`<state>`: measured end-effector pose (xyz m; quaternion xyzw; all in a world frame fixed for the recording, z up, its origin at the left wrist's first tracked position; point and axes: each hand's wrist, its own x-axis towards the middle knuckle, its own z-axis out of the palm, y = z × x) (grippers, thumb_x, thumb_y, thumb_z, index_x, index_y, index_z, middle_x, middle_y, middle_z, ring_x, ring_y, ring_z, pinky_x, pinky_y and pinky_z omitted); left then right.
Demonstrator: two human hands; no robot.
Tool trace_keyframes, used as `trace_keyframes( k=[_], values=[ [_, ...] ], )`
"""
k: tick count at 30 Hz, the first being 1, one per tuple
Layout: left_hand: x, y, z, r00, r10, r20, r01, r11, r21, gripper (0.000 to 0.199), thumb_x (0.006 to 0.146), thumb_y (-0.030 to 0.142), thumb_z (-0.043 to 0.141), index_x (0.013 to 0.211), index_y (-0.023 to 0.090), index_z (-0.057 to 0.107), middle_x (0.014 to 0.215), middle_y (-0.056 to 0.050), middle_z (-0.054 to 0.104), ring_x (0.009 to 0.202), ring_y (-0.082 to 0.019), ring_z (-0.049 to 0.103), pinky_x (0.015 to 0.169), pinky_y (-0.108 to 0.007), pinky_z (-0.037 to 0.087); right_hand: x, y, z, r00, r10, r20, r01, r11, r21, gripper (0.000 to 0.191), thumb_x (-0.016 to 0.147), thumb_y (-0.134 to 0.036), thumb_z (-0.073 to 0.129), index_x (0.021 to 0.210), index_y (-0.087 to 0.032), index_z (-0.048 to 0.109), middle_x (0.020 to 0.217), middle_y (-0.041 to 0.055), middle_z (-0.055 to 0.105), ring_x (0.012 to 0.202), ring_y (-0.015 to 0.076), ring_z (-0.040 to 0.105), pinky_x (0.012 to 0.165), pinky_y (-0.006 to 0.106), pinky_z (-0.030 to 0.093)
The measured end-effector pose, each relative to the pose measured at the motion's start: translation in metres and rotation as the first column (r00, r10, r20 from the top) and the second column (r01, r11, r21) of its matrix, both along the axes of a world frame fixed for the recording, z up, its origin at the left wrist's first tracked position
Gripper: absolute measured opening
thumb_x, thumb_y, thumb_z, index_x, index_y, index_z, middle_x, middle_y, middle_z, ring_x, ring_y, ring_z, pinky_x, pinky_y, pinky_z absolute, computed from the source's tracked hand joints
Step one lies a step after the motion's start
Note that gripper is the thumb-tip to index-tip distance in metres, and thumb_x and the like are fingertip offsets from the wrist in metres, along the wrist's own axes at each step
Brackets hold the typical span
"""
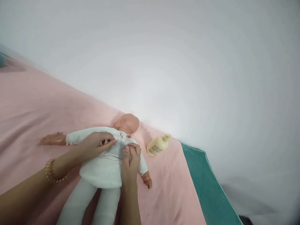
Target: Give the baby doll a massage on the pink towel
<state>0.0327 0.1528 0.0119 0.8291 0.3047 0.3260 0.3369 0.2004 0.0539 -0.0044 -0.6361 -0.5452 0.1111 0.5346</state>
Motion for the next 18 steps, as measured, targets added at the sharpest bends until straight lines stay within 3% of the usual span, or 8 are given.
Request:
trace_keyframes(
  k=[2,5,12,15,18],
  values=[
    [0.003,0.000,-0.003,0.998,-0.010,0.059,0.006,0.997,0.071,0.039,0.102,0.046,0.043,0.093,0.019,0.069,0.096,-0.004,0.071,0.093,-0.022,0.061,0.085,-0.029,0.045,0.000,0.001,0.000,0.999,0.034,0.008,-0.034,0.999,0.005,0.035,0.104,-0.045,0.043,0.107,-0.021,0.069,0.120,0.0109,0.059,0.119,0.0222,0.053,0.107,0.037,0.040],
    [0.008,0.001,-0.011,0.997,-0.051,0.062,0.041,0.988,0.152,0.036,0.104,0.043,0.043,0.109,0.018,0.068,0.112,-0.006,0.071,0.109,-0.025,0.060,0.099,-0.035,0.041,0.001,0.003,0.004,0.994,0.108,0.021,-0.107,0.993,-0.042,0.033,0.105,-0.041,0.043,0.112,-0.021,0.067,0.118,0.0101,0.062,0.119,0.0219,0.054,0.108,0.038,0.039],
    [0.016,0.010,-0.028,0.997,-0.066,-0.047,0.074,0.978,0.196,0.037,0.105,0.042,0.042,0.104,0.017,0.069,0.106,-0.007,0.071,0.103,-0.026,0.061,0.096,-0.039,0.043,0.002,0.006,0.008,0.986,0.149,0.077,-0.136,0.980,-0.148,0.036,0.107,-0.039,0.040,0.107,-0.020,0.070,0.113,0.0089,0.066,0.111,0.0229,0.055,0.101,0.038,0.040],
    [0.017,0.012,-0.033,0.996,-0.059,-0.060,0.071,0.973,0.219,0.037,0.104,0.042,0.042,0.103,0.018,0.070,0.107,-0.007,0.071,0.103,-0.026,0.062,0.097,-0.039,0.044,0.002,0.006,0.006,0.986,0.147,0.079,-0.137,0.983,-0.125,0.037,0.107,-0.039,0.039,0.107,-0.020,0.071,0.113,0.0090,0.066,0.113,0.0225,0.055,0.103,0.037,0.040],
    [0.018,0.012,-0.037,0.999,-0.020,-0.032,0.027,0.967,0.253,0.035,0.104,0.042,0.042,0.111,0.019,0.068,0.115,-0.007,0.070,0.110,-0.026,0.061,0.100,-0.039,0.044,0.003,0.007,0.003,0.989,0.130,0.065,-0.124,0.988,-0.092,0.038,0.106,-0.042,0.040,0.120,-0.018,0.067,0.125,0.0111,0.063,0.122,0.0224,0.053,0.109,0.038,0.039]
  ],
)
